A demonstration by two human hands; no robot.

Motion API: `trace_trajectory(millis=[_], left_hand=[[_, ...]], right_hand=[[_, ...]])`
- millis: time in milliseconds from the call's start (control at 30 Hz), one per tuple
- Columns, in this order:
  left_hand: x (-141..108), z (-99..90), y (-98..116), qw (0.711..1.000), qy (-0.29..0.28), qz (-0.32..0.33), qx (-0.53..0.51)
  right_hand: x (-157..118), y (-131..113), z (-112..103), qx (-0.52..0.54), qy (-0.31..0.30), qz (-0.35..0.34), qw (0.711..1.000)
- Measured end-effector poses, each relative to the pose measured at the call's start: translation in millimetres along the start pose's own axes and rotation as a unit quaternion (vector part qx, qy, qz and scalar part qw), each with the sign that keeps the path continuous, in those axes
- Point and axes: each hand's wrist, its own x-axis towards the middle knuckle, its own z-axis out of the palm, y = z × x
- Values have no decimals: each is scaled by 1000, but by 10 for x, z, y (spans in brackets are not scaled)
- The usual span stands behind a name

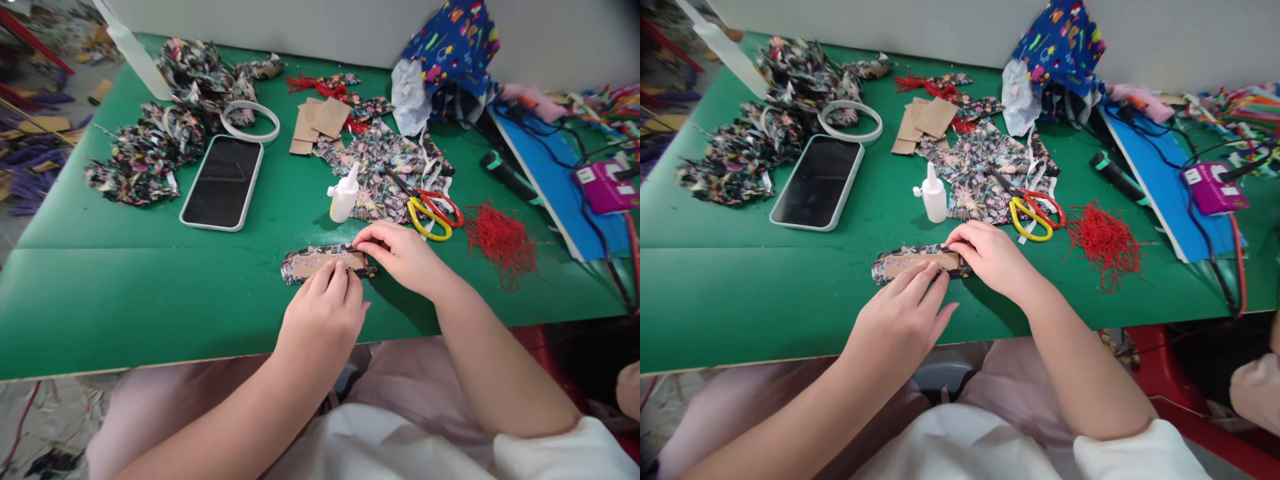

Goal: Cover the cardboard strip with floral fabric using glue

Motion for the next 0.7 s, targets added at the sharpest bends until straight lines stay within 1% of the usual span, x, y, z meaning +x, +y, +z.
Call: trace_trajectory(millis=[133,233,300,433,700], left_hand=[[-6,-4,3,1000,-2,-1,2],[-15,-14,8,1000,5,-2,4],[-19,-18,13,1000,7,-3,4],[-21,-14,17,1000,-7,-11,1],[-16,-16,9,1000,1,-18,-1]], right_hand=[[5,16,22,-10,-1,13,1000],[2,18,25,-18,1,11,1000],[-2,15,24,-16,7,4,1000],[-17,0,17,-14,25,-8,1000],[-66,-38,16,-92,28,-51,994]])
